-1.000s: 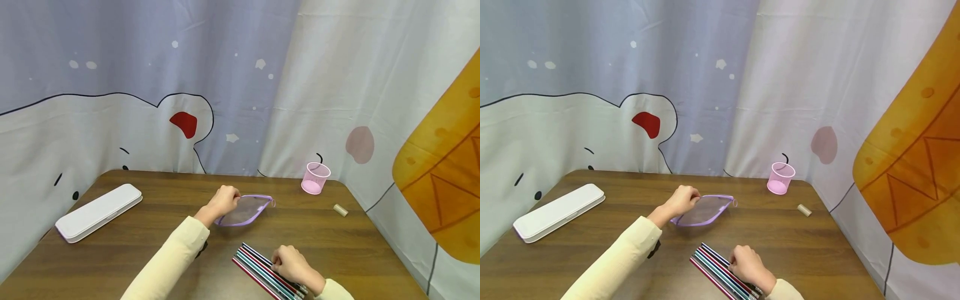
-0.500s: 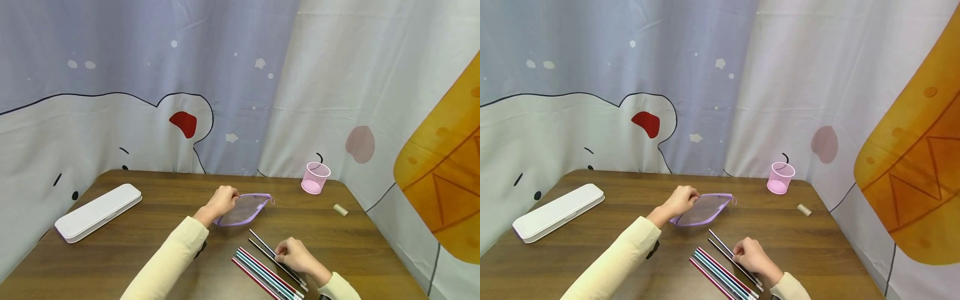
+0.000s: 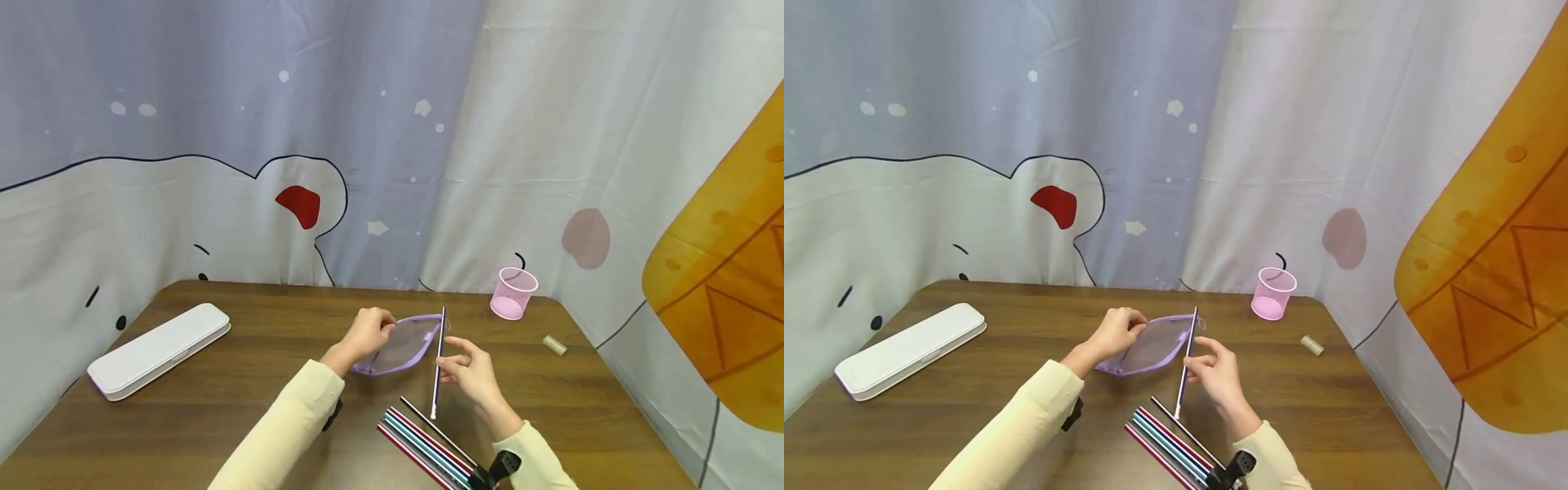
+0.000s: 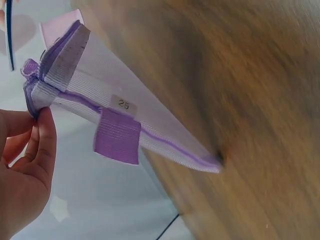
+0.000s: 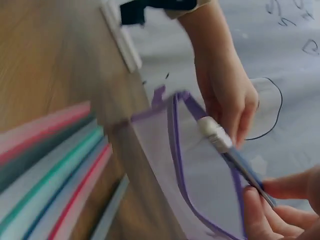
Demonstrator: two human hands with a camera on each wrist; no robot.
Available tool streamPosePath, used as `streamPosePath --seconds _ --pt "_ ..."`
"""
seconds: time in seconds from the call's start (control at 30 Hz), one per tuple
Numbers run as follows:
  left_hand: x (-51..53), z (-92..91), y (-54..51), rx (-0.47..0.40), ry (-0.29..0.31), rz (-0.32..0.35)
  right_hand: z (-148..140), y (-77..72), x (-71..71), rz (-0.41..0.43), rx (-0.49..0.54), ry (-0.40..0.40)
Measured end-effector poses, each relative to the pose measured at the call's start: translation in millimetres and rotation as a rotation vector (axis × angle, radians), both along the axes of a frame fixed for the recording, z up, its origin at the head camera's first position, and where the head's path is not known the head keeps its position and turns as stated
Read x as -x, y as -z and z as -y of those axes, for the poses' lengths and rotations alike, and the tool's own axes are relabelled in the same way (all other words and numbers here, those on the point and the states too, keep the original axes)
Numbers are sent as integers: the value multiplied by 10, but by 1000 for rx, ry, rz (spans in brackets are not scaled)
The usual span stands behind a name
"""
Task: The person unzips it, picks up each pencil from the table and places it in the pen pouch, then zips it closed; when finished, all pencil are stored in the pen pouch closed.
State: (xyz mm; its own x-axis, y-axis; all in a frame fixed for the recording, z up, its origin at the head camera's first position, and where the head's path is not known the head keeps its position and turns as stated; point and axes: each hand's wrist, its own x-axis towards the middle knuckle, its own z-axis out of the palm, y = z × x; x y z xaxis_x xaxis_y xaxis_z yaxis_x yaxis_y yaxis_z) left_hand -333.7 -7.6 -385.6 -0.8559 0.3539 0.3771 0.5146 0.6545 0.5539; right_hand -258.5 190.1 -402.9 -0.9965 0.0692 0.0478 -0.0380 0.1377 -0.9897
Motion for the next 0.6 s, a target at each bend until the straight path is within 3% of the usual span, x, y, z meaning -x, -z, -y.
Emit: streamPosePath --seconds 0.1,0.23,0.4,0.6 --pt "-9 -49 21 -18 6 -18 113 91 78 37 135 38" --pt "-22 -105 45 -28 4 -40 245 128 131 77 230 65" --pt "-34 -138 63 -48 -6 -61 327 161 159 74 261 102" --pt "-53 -137 90 -60 -30 -70 359 227 177 61 267 91"
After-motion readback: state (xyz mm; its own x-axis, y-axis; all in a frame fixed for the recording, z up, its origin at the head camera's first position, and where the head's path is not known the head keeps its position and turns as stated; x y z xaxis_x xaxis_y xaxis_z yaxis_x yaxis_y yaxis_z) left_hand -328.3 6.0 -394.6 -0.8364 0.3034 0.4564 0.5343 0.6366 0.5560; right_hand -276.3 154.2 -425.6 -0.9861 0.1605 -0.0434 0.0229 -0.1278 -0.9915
